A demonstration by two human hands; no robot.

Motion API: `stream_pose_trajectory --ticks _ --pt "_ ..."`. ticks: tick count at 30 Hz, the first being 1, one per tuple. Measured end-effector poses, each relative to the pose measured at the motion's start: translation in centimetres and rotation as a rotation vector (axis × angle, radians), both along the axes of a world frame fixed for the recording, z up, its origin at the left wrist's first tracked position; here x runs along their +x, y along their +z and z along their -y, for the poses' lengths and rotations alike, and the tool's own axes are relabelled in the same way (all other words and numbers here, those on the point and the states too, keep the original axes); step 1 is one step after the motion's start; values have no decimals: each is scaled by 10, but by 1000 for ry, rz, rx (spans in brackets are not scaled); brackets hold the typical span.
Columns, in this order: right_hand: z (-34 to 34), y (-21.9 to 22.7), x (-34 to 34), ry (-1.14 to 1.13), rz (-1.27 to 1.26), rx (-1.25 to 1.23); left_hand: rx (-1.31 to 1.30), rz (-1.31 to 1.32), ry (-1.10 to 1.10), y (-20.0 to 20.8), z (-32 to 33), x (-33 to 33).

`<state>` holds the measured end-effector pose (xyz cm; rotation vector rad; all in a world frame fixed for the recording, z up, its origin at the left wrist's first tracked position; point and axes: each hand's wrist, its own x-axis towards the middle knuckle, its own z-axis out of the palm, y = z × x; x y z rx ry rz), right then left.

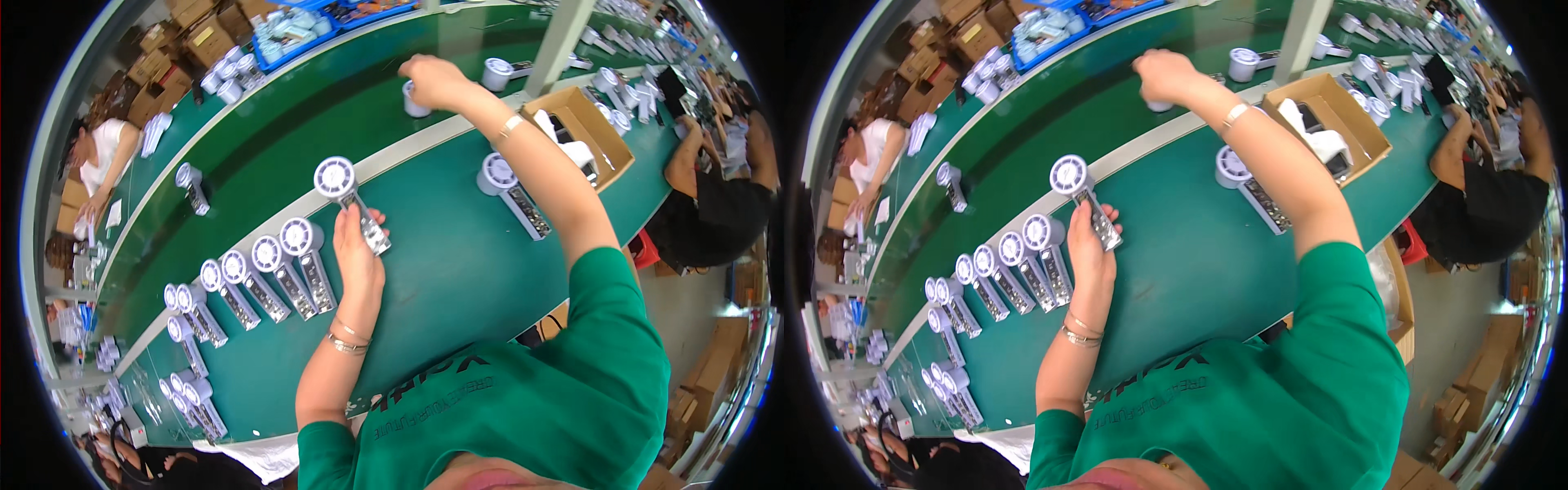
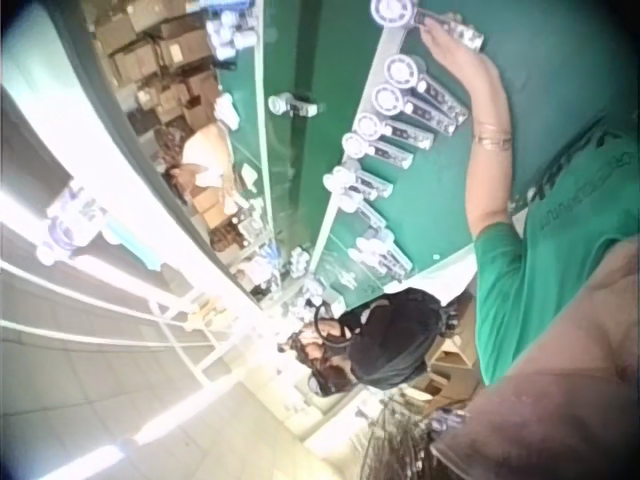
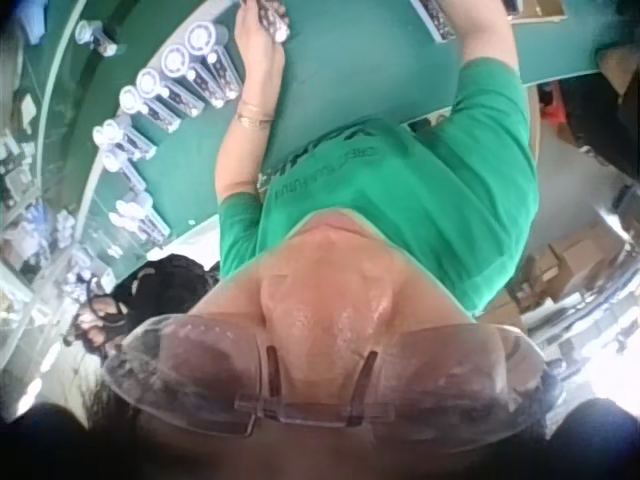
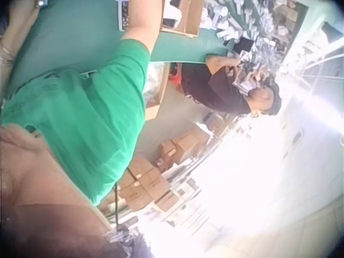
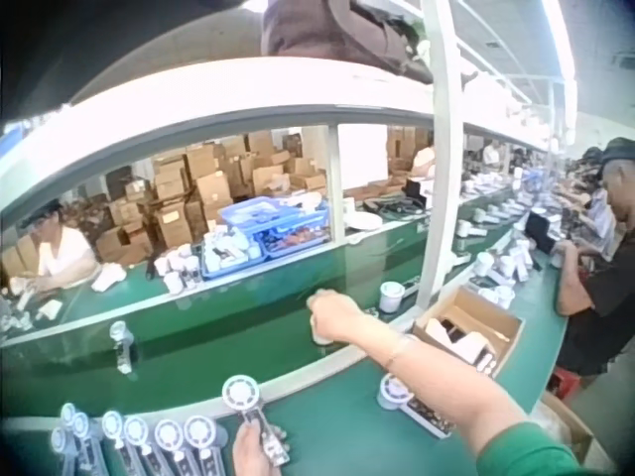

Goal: The person tests portable fans by pressing the switches on their exposed circuit boards by hand, adjusts eyeglasses, and moves the fan units down the assembly conveyor belt.

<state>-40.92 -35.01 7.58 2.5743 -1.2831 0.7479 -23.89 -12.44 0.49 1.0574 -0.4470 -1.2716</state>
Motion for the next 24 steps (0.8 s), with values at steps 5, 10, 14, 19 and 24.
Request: stream_pose_trajectory --ticks 5,10,14,19,24 --pt "45 -31 -34 -199 -435 600 -64 -8 -149 -7 -14 7" --pt "4 -4 -8 -75 -476 541 -87 62 -173 -10 -17 13" --pt "-69 10 1 10 90 620 -116 132 -148 0 -21 5" --pt "-161 -22 5 105 692 1137 -73 76 -76 -4 -22 3" --pt "-190 -68 15 38 1010 1349 -58 20 24 -7 -26 11"
